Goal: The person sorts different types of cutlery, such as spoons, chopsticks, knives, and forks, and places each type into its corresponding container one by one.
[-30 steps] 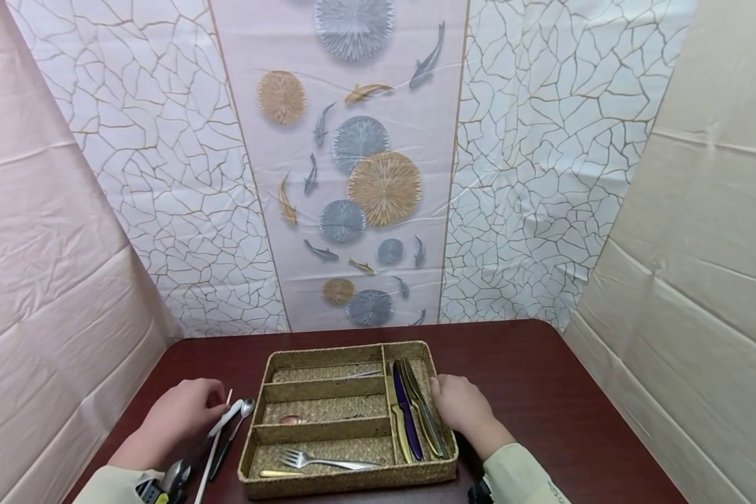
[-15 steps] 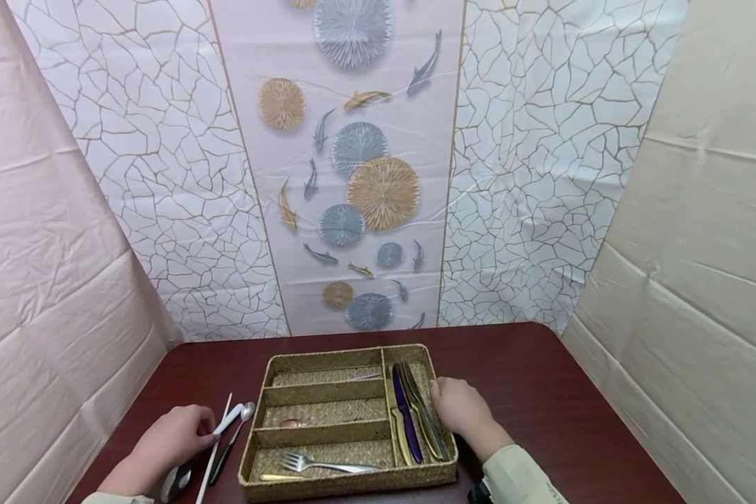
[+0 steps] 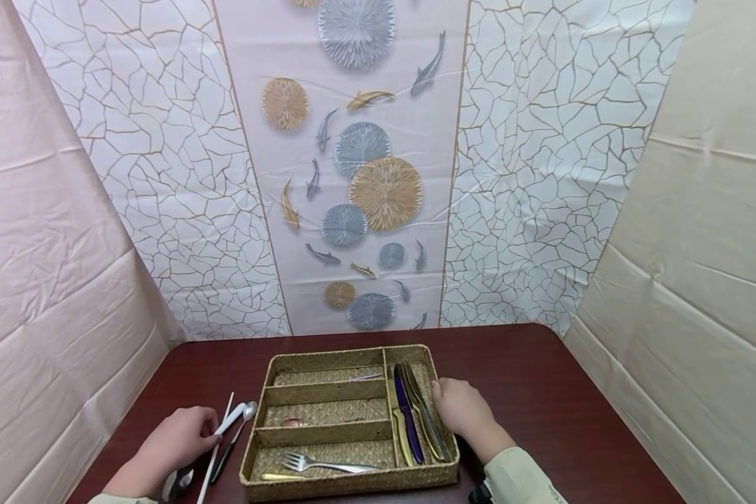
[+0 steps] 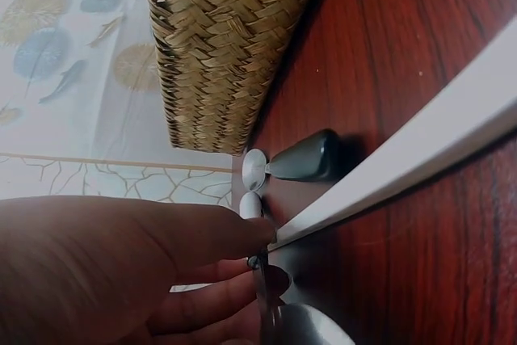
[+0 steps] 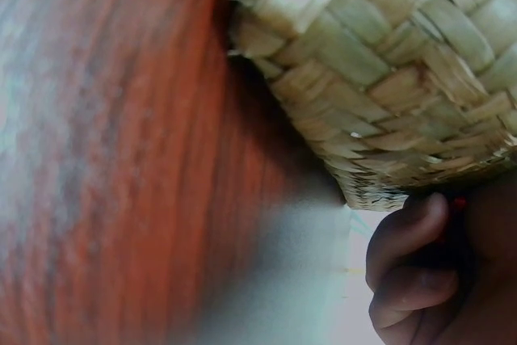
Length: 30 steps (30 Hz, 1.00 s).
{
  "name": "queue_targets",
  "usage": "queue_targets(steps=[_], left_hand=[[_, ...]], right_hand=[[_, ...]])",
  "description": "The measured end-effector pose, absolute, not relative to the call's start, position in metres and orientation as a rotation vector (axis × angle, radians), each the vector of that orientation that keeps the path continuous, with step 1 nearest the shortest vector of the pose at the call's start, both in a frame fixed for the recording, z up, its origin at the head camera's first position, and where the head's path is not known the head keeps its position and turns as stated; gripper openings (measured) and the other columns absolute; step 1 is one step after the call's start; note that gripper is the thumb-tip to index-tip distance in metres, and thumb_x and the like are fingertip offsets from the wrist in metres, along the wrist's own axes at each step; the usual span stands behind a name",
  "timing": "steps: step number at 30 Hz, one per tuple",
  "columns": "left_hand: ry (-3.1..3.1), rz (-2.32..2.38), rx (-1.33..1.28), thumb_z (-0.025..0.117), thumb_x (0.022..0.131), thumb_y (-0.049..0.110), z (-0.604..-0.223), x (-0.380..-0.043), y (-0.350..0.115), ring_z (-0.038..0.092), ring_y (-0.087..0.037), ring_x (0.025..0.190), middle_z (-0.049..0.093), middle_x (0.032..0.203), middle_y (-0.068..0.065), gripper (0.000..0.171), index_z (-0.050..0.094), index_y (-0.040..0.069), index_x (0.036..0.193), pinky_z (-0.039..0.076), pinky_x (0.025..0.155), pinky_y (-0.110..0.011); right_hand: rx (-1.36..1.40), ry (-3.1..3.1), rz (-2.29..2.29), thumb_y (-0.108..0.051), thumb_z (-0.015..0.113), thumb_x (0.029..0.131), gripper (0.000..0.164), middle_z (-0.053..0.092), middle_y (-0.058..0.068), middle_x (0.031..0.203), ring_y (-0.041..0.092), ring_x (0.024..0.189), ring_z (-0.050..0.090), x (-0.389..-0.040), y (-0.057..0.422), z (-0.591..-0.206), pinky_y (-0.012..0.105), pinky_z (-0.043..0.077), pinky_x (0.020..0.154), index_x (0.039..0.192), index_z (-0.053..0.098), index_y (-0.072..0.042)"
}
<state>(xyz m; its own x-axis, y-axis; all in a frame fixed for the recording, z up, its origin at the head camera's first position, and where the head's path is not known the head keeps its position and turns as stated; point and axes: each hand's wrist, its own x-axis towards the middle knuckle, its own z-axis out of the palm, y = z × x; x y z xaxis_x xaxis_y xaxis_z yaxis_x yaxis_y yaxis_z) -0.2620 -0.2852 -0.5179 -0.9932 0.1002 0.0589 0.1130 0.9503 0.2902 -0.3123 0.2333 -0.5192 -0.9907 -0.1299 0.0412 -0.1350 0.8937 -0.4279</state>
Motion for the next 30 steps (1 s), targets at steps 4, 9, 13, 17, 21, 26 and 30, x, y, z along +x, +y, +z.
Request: queue_targets(steps=[4,9,13,17,21,26,30], left_hand=[[-3.037,-0.451,-0.195,0.08,0.079,0.02,-0.517,-0.261,-0.284,0.045,-0.014,0.051,0.049,0.056,0.008,0.028,0.055,0.021,0.066,0.038,0.05,-0.035],[-3.024,-0.429,-0.21,0.079,0.078,0.017,-0.514,-0.261,-0.282,0.045,-0.014,0.051,0.048,0.057,0.008,0.027,0.055,0.021,0.066,0.038,0.051,-0.035],[-3.028,-0.43,-0.214,0.077,0.079,0.016,-0.506,-0.264,-0.277,0.045,-0.014,0.052,0.049,0.057,0.008,0.026,0.055,0.02,0.068,0.039,0.051,-0.034],[-3.027,-0.451,-0.211,0.076,0.08,0.015,-0.492,-0.268,-0.265,0.046,-0.013,0.051,0.05,0.058,0.008,0.023,0.056,0.02,0.07,0.039,0.049,-0.033],[-3.02,-0.463,-0.236,0.076,0.083,0.018,-0.478,-0.274,-0.25,0.047,-0.014,0.051,0.051,0.059,0.008,0.021,0.057,0.021,0.073,0.039,0.049,-0.033],[-3.01,-0.474,-0.286,0.076,0.086,0.021,-0.466,-0.283,-0.23,0.047,-0.013,0.049,0.052,0.057,0.008,0.022,0.059,0.022,0.073,0.039,0.048,-0.032],[-3.0,-0.502,-0.331,0.073,0.089,0.019,-0.454,-0.288,-0.215,0.046,-0.012,0.047,0.052,0.056,0.008,0.02,0.059,0.023,0.075,0.038,0.046,-0.031]], right_hand=[[0.218,-3.039,0.683,-0.032,0.038,0.109,0.037,0.047,0.003,0.065,0.017,0.06,0.048,-0.313,0.233,-0.52,0.041,0.042,0.066,0.086,0.062,-0.015],[0.221,-3.025,0.67,-0.028,0.042,0.108,0.031,0.05,0.001,0.068,0.015,0.067,0.052,-0.313,0.234,-0.52,0.043,0.045,0.068,0.098,0.067,-0.012],[0.225,-3.023,0.665,-0.028,0.042,0.108,0.032,0.057,0.004,0.073,0.018,0.072,0.058,-0.314,0.235,-0.521,0.045,0.047,0.071,0.102,0.068,-0.01],[0.233,-3.017,0.656,-0.028,0.042,0.107,0.033,0.062,0.005,0.08,0.019,0.078,0.061,-0.315,0.236,-0.521,0.047,0.048,0.073,0.102,0.069,-0.01],[0.235,-3.022,0.658,-0.028,0.041,0.108,0.034,0.056,0.005,0.072,0.019,0.074,0.058,-0.316,0.236,-0.521,0.045,0.046,0.071,0.093,0.066,-0.012],[0.233,-3.025,0.668,-0.03,0.04,0.108,0.035,0.053,0.003,0.07,0.017,0.072,0.056,-0.315,0.235,-0.521,0.045,0.046,0.071,0.101,0.068,-0.01],[0.227,-3.048,0.691,-0.03,0.039,0.109,0.034,0.047,0.004,0.066,0.017,0.062,0.049,-0.314,0.234,-0.52,0.042,0.043,0.069,0.1,0.066,-0.01]])
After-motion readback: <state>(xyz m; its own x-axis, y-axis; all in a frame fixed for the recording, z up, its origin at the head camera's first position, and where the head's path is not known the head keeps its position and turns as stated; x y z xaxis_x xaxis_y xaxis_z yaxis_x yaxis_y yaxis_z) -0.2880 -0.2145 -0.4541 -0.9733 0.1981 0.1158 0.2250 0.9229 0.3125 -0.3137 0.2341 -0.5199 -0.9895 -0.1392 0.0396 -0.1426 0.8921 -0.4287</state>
